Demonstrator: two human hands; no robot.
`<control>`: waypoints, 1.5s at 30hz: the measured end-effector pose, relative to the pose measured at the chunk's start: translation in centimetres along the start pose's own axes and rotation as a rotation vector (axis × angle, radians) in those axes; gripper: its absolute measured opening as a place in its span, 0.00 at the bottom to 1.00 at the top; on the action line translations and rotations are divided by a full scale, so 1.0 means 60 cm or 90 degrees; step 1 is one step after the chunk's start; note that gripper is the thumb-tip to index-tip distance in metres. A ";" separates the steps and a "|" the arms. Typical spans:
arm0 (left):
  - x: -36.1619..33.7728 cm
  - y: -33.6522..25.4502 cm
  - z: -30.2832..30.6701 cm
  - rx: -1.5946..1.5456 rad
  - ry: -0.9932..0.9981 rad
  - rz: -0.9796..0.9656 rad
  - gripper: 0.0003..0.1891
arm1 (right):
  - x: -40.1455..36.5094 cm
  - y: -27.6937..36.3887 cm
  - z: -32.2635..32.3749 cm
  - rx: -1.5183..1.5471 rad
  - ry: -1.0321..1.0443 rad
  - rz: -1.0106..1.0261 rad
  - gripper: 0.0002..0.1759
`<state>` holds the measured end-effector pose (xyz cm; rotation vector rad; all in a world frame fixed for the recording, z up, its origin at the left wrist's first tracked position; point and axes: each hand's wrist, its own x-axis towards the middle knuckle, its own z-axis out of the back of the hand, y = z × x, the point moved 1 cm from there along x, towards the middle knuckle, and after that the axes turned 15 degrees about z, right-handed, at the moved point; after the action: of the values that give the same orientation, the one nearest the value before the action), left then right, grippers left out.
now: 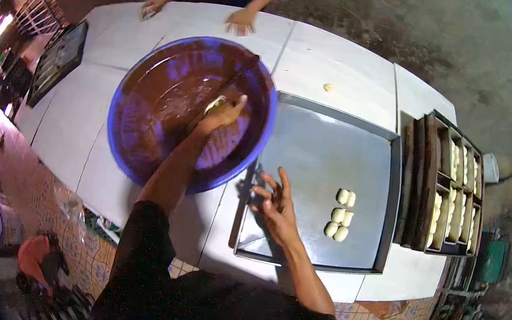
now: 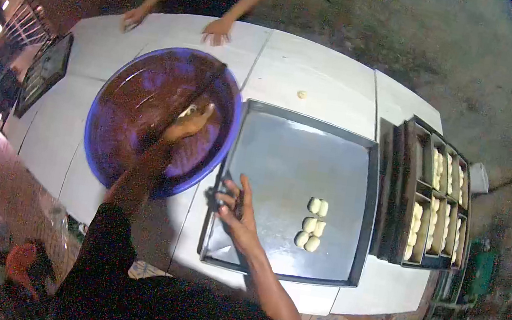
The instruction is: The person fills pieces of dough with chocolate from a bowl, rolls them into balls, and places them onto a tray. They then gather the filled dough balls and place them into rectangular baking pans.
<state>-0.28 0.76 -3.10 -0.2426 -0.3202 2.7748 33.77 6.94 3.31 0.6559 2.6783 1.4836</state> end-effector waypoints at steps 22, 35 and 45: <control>-0.607 -0.091 0.085 -1.097 0.308 0.206 0.28 | -0.126 0.043 -0.038 -0.352 -0.061 0.071 0.18; -0.654 -0.132 0.064 -0.807 0.281 -0.007 0.08 | -0.176 0.126 -0.007 -0.575 0.105 0.340 0.13; -0.634 -0.159 0.036 -0.852 0.328 -0.165 0.35 | -0.173 0.125 0.071 -0.245 0.026 -0.272 0.28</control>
<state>37.56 -4.11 6.26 -1.0604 -1.8051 1.7167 46.78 10.11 5.11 0.0291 2.2531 1.8031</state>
